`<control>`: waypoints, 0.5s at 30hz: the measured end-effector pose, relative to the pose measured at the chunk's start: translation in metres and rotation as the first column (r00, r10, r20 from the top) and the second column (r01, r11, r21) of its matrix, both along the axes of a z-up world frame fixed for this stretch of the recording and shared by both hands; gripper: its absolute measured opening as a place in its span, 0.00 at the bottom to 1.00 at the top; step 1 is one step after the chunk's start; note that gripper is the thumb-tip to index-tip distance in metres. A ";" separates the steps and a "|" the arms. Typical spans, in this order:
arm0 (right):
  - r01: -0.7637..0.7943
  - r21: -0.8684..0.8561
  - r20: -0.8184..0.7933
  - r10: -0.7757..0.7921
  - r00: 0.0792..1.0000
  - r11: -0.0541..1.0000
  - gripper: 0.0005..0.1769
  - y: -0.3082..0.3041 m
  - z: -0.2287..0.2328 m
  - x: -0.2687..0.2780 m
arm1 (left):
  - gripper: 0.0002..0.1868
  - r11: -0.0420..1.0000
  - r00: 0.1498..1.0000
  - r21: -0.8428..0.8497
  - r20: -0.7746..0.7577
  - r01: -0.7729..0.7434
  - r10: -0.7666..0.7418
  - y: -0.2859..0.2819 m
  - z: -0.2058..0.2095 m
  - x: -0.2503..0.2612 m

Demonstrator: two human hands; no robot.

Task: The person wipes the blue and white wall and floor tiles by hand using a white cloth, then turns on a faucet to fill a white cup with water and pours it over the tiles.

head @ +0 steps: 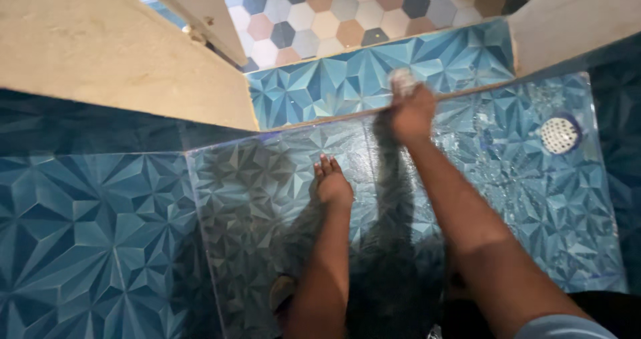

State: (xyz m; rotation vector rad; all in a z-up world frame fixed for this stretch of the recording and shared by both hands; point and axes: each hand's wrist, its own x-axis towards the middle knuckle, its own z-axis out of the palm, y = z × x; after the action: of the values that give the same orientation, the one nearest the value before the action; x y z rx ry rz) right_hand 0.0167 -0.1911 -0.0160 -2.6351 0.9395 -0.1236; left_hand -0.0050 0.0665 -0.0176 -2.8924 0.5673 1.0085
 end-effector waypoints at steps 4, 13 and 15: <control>0.132 -0.345 0.185 -0.071 0.980 0.929 0.31 -0.045 -0.001 0.000 | 0.43 1.000 0.984 -0.008 0.177 0.028 -0.026 0.007 -0.030 -0.008; -0.174 -0.387 -0.153 0.123 0.980 0.905 0.36 -0.054 -0.002 -0.021 | 0.38 0.929 0.998 -0.368 0.017 -0.049 0.059 -0.027 -0.002 -0.013; 0.083 -0.100 -0.095 -0.093 0.991 0.991 0.31 -0.100 0.022 -0.028 | 0.37 0.906 0.992 -0.422 0.110 -0.012 0.064 -0.021 0.003 -0.004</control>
State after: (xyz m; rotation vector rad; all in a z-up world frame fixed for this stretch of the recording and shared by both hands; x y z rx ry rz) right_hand -0.0111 -0.2916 0.0063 -2.7095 1.1098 -0.0602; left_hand -0.0091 0.0452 -0.0147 -3.3213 0.8146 0.7844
